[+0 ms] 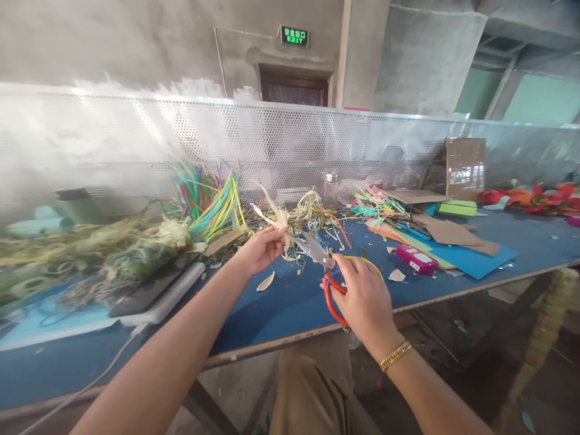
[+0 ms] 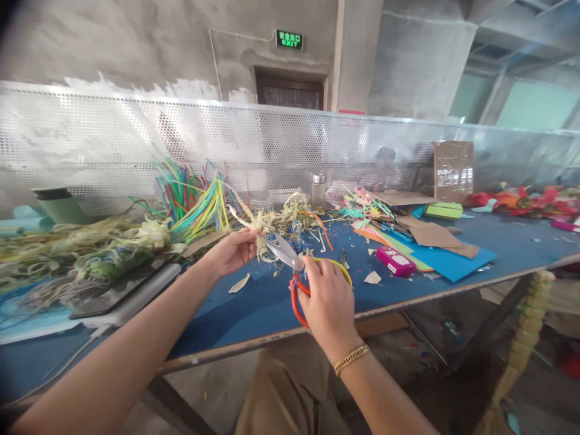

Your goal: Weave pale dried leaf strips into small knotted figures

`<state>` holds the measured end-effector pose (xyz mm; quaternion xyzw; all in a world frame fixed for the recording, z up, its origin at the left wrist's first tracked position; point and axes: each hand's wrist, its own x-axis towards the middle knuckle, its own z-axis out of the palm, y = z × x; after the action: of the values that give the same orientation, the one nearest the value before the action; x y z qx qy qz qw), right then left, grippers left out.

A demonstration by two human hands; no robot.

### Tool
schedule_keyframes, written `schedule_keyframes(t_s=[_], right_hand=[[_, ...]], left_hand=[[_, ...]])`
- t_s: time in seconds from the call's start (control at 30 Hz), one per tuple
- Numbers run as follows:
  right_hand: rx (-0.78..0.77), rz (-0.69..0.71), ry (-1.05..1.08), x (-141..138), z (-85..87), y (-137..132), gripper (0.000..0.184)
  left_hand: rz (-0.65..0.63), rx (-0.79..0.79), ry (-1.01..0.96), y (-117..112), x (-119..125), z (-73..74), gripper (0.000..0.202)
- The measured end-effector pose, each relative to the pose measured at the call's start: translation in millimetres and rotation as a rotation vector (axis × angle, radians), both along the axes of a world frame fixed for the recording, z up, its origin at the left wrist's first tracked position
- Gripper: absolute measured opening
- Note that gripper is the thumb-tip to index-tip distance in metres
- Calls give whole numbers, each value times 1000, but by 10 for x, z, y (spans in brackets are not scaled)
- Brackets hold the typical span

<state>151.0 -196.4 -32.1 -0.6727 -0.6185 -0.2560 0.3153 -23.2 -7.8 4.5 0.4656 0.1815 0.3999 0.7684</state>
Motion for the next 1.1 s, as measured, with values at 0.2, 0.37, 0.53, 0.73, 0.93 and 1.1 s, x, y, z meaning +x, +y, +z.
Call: schedule_keyframes(t_s=[0.2,0.37,0.53,0.73,0.93,1.1], right_hand=[[-63,-27,-15,-29,11,-11,45],[-74,-41,-30,-36,-2,6,49],[-94,-29,-15,-38,-7,17,48],[-105,-25,-10,-56,-9,40,49],[-125,-41,-25,-75,-24,53,49],[-141,-17,-25,-56,-47,59,49]], left_hand=[[-17,5,2,4,11,-23,11],[-11,9,35,-5,22,-34,12],[-19,9,43,-23,28,-37,11],[-27,13,50,-34,33,-36,12],[-26,10,46,-52,40,-24,14],[-18,-2,68,-63,40,-23,14]])
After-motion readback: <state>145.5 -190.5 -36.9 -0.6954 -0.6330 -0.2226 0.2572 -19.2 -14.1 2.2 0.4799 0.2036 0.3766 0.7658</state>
